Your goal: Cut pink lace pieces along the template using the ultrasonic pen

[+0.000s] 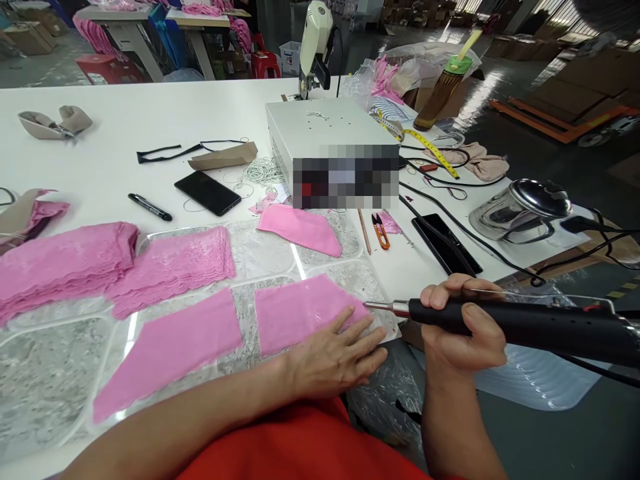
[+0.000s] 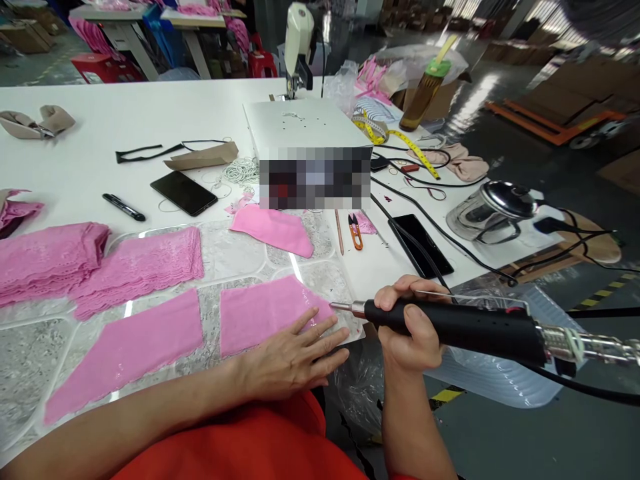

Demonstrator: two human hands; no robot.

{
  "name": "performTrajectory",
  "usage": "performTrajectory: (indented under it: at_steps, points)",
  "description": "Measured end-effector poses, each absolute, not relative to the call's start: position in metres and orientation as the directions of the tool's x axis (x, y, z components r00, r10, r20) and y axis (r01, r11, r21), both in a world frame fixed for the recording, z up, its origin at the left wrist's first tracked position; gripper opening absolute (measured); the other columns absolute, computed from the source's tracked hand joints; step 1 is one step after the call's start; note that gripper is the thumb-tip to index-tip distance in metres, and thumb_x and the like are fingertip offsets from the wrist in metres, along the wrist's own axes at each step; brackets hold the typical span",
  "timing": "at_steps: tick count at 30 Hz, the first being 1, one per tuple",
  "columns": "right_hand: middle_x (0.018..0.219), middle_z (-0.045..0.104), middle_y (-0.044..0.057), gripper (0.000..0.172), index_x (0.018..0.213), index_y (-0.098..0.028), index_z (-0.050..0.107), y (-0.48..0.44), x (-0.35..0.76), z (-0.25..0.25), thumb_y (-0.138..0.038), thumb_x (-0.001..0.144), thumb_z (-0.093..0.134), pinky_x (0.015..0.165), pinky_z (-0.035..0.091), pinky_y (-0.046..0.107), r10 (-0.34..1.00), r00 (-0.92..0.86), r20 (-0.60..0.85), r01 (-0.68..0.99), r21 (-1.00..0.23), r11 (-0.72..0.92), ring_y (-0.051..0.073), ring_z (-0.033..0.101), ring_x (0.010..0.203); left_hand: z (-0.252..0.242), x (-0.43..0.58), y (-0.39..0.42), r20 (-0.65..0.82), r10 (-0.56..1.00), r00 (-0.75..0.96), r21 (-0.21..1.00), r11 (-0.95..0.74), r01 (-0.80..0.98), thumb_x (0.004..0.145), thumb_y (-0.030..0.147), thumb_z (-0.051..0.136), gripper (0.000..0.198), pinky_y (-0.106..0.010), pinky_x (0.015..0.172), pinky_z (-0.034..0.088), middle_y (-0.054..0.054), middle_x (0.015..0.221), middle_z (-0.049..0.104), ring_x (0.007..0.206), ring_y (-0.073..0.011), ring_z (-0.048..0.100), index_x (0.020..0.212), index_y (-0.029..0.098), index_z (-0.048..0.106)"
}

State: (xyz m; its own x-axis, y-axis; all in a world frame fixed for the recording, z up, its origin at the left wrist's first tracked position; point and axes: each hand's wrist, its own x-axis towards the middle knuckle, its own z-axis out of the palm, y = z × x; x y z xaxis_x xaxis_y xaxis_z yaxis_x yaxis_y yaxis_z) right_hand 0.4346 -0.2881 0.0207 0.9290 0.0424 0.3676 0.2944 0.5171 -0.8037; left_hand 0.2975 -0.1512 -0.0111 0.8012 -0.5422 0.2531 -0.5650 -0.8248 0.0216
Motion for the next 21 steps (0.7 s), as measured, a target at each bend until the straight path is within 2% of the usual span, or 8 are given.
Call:
performTrajectory:
  at_steps: [12, 21]
  points:
    - [0.070, 0.058, -0.002, 0.013, 0.075, -0.020, 0.056, -0.2885, 0.4327, 0.0229, -0.019, 0.062, 0.057, 0.047, 0.045, 0.028, 0.077, 0.913, 0.401, 0.318, -0.817, 0.482, 0.010, 0.051, 0.047, -0.0103, 0.2980, -0.1507, 0.266, -0.532, 0.804, 0.055, -0.824, -0.563, 0.096, 0.040, 0.055, 0.043, -0.052, 0.109, 0.035, -0.011, 0.144, 0.051, 0.132, -0.0306, 0.046, 0.134, 0.018, 0.055]
    - [0.073, 0.057, -0.001, 0.017, 0.079, -0.019, 0.059, -0.2813, 0.4325, 0.0236, -0.018, 0.063, 0.057, 0.046, 0.044, 0.028, 0.099, 0.894, 0.436, 0.327, -0.788, 0.521, 0.010, 0.050, 0.047, -0.0102, 0.2981, -0.1503, 0.244, -0.546, 0.802, 0.043, -0.820, -0.571, 0.098, 0.039, 0.051, 0.042, -0.055, 0.109, 0.035, -0.012, 0.144, 0.049, 0.134, -0.0320, 0.042, 0.135, 0.018, 0.053]
